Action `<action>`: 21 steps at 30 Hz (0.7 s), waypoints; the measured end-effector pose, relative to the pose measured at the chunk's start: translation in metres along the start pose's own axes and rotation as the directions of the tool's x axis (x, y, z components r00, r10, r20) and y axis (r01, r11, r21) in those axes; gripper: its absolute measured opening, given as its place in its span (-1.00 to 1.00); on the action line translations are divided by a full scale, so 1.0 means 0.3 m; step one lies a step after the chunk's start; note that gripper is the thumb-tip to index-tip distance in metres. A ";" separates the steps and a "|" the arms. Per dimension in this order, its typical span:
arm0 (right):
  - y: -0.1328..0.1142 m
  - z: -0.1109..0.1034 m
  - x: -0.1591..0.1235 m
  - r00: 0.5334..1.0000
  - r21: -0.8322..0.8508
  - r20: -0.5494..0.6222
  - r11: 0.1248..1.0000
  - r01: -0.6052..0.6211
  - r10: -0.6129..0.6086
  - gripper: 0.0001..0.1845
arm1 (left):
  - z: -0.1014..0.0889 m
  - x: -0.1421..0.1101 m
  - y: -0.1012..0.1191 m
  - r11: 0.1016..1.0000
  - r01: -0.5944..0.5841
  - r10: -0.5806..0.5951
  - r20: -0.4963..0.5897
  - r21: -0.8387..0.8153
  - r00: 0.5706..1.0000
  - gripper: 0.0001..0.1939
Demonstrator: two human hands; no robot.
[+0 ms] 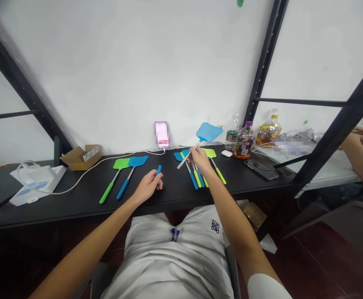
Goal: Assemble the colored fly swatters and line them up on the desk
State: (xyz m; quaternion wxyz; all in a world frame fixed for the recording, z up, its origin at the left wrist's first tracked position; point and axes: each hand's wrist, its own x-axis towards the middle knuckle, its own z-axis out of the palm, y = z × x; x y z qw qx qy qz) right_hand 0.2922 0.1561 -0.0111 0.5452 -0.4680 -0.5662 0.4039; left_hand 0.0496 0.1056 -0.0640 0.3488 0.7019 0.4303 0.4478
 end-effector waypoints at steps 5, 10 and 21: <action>-0.033 0.037 -0.045 0.899 -0.151 0.425 0.987 -0.045 0.106 -0.96 | 0.006 0.005 -0.003 0.966 0.094 -0.128 -0.129 -0.243 0.983 -0.76; -0.044 0.085 -0.081 0.849 -0.290 0.526 0.950 0.121 0.052 -0.89 | -0.008 0.013 0.004 0.894 0.143 -0.255 -0.222 -0.424 0.941 -0.75; -0.144 0.053 -0.149 0.877 -0.715 0.480 0.596 0.366 0.037 -0.60 | -0.067 0.030 0.032 0.661 0.186 -0.361 -0.091 -0.727 0.928 -0.49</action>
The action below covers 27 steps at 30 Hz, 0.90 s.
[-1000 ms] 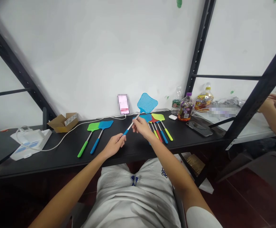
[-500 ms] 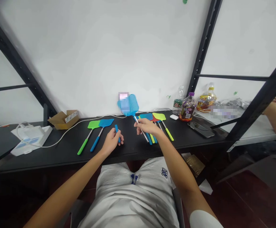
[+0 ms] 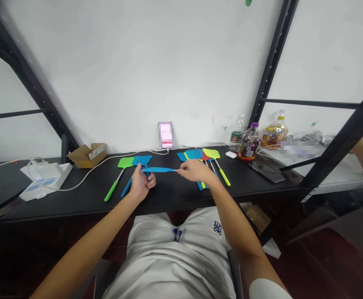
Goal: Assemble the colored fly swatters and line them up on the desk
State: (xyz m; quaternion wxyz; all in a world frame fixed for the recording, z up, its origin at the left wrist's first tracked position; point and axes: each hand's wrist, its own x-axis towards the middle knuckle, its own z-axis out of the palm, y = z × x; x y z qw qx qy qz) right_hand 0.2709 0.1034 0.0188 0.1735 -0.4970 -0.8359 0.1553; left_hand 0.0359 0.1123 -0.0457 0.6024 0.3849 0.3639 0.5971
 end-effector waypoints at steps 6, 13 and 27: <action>0.007 0.000 -0.005 0.996 -0.010 0.060 0.998 0.069 -0.068 -0.73 | 0.004 -0.013 -0.008 1.000 -0.025 0.025 0.056 0.010 0.998 -0.62; 0.025 0.004 0.006 0.975 0.086 0.172 0.988 0.130 -0.143 -0.80 | 0.004 -0.017 -0.017 0.998 -0.030 0.026 0.069 0.061 0.997 -0.66; 0.036 -0.008 0.000 0.980 0.008 0.052 0.982 0.190 -0.191 -0.78 | 0.000 -0.014 -0.028 0.989 -0.065 0.052 0.098 0.132 0.994 -0.65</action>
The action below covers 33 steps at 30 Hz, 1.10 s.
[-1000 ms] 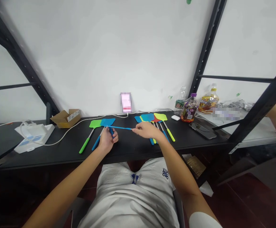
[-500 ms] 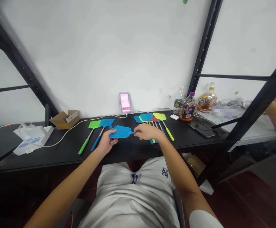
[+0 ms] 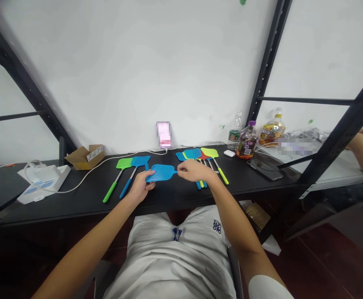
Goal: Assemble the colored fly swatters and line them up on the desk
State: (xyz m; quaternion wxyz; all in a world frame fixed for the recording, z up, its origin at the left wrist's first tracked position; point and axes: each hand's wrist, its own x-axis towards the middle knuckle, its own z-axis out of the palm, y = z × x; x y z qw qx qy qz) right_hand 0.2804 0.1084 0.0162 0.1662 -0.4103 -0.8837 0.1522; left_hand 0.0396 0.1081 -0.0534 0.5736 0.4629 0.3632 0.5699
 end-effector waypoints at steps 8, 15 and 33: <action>0.024 -0.001 -0.002 1.000 0.006 -0.003 1.000 -0.013 0.013 -0.74 | 0.007 -0.003 0.003 1.000 0.012 -0.012 -0.027 0.006 1.000 -0.64; 0.030 0.000 0.000 1.000 -0.017 -0.013 1.000 -0.021 0.020 -0.73 | 0.005 0.000 0.001 1.000 0.025 -0.025 -0.050 -0.005 0.998 -0.66; 0.038 0.001 -0.001 1.000 -0.009 -0.024 1.000 0.004 -0.004 -0.63 | 0.003 0.002 -0.001 1.000 0.014 -0.016 -0.073 -0.024 0.997 -0.66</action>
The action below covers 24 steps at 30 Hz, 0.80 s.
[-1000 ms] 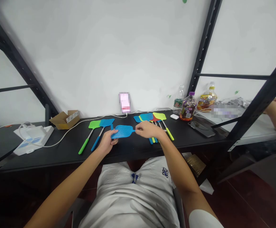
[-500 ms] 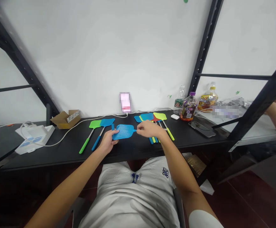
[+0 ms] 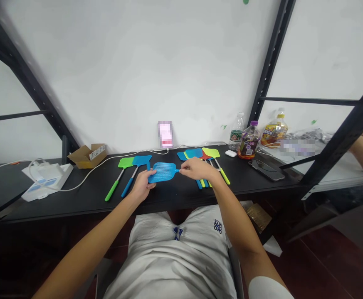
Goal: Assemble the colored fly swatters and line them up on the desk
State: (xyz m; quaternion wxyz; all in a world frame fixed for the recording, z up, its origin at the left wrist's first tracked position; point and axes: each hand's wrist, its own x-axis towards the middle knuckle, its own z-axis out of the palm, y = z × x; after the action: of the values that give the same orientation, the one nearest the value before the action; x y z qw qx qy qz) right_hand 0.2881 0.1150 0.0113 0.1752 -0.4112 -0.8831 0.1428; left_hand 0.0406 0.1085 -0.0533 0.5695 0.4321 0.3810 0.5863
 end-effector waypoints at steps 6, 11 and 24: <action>0.002 -0.003 -0.001 1.000 -0.013 -0.003 1.000 0.005 -0.005 -0.56 | 0.004 -0.003 0.001 1.000 -0.010 0.010 -0.014 -0.003 1.000 -0.67; 0.010 0.003 0.004 1.000 -0.017 -0.021 1.000 -0.011 0.010 -0.53 | 0.009 -0.006 0.004 1.000 -0.012 0.012 -0.024 -0.008 1.000 -0.69; 0.048 -0.013 -0.004 0.994 -0.090 -0.104 0.995 -0.053 0.044 -0.46 | 0.008 -0.004 0.007 0.999 -0.021 0.019 -0.060 -0.032 0.998 -0.65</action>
State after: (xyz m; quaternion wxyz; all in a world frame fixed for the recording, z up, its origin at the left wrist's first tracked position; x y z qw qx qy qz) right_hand 0.3002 0.1235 0.0090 0.1976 -0.4470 -0.8683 0.0849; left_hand 0.0421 0.1071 -0.0506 0.5591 0.4088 0.3838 0.6108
